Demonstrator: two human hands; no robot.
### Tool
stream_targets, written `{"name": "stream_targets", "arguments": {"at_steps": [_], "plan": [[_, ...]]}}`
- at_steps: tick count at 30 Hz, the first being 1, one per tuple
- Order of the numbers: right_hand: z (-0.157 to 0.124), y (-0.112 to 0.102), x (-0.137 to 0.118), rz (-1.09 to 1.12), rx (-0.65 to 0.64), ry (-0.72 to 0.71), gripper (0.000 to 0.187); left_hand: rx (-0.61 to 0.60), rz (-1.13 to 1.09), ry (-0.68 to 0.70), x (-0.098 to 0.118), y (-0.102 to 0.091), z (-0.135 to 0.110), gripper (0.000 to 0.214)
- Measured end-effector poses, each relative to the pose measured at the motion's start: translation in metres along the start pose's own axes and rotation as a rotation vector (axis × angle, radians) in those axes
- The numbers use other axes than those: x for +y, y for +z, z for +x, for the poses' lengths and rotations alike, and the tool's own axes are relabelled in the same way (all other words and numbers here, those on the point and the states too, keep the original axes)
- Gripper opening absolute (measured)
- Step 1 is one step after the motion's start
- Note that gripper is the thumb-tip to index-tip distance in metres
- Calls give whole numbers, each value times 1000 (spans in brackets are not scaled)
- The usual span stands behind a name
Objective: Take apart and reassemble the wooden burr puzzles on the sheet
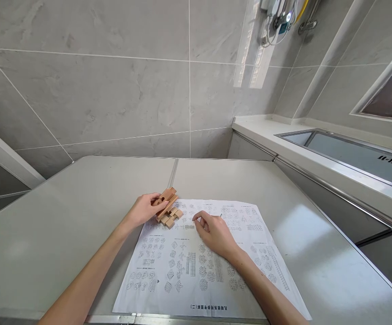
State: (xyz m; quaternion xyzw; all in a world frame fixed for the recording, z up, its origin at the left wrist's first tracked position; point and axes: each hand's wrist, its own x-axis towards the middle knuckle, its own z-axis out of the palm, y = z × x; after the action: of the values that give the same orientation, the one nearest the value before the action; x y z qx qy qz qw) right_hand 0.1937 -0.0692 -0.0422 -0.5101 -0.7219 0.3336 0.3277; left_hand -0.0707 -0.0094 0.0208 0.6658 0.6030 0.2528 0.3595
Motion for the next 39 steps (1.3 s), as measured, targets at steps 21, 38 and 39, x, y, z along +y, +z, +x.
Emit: {"name": "stream_targets", "arguments": {"at_steps": [21, 38, 39], "plan": [[3, -17, -1, 905, -242, 253, 48, -347, -494, 128, 31, 75, -35, 41], [6, -19, 4, 919, -46, 257, 44, -351, -663, 76, 24, 104, -39, 58], [7, -19, 4, 918, -39, 253, 44, -351, -667, 64, 24, 103, -39, 58]]}}
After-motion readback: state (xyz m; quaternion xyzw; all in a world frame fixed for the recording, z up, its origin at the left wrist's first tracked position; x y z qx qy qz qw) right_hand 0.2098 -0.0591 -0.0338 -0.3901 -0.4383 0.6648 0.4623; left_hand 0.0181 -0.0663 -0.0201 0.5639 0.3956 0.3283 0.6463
